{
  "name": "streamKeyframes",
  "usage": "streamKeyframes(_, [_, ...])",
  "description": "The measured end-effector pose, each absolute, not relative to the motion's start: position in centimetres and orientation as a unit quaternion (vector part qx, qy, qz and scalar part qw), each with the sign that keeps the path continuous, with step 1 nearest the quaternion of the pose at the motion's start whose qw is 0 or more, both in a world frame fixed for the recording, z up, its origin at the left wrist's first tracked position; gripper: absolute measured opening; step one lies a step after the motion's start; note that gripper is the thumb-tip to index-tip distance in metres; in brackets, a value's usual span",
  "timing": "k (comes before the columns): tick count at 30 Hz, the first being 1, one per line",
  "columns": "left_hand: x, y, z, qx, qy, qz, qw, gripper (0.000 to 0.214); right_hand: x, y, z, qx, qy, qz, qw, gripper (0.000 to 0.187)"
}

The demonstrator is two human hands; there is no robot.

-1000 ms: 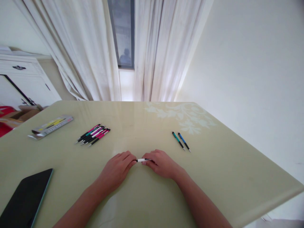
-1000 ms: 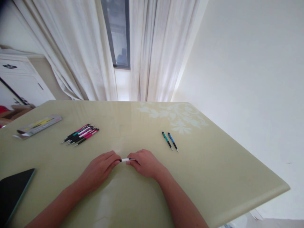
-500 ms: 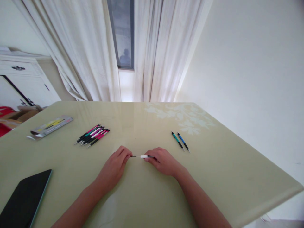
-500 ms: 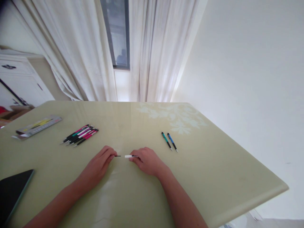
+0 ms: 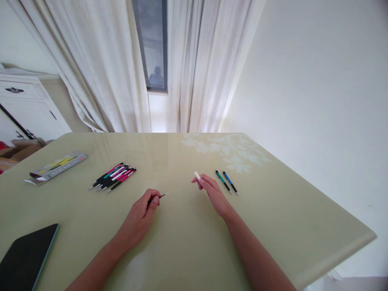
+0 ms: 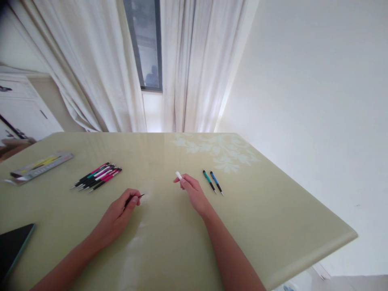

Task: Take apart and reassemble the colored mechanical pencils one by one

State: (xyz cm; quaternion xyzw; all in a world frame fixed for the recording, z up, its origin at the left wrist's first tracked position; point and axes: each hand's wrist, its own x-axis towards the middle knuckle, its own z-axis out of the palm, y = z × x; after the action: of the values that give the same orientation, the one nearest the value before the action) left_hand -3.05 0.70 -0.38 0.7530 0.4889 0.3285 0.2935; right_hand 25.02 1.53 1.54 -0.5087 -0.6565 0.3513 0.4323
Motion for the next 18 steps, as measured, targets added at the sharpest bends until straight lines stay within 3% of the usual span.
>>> streamKeyframes(3, [-3.0, 0.7, -0.4, 0.749, 0.492, 0.329, 0.298, 0.028, 25.9, 2.3, 0.8, -0.534, -0.601, 0.335, 0.491, 0.039])
streamKeyframes(6, [-2.8, 0.6, -0.3, 0.745, 0.495, 0.331, 0.3, 0.027, 26.9, 3.0, 0.0, -0.576, -0.576, 0.306, 0.493, 0.038])
streamKeyframes(14, [-2.2, 0.5, -0.4, 0.74, 0.488, 0.33, 0.325, 0.026, 27.1, 3.0, -1.1, -0.718, -0.653, 0.031, 0.24, 0.02])
streamKeyframes(16, [-2.1, 0.5, -0.4, 0.743, 0.484, 0.323, 0.33, 0.027, 26.6, 2.5, -0.8, -0.726, -0.651, 0.001, 0.22, 0.02])
streamKeyframes(18, [-2.1, 0.4, -0.4, 0.746, 0.483, 0.316, 0.332, 0.028, 25.7, 1.9, 0.0, -0.71, -0.658, -0.002, 0.252, 0.021])
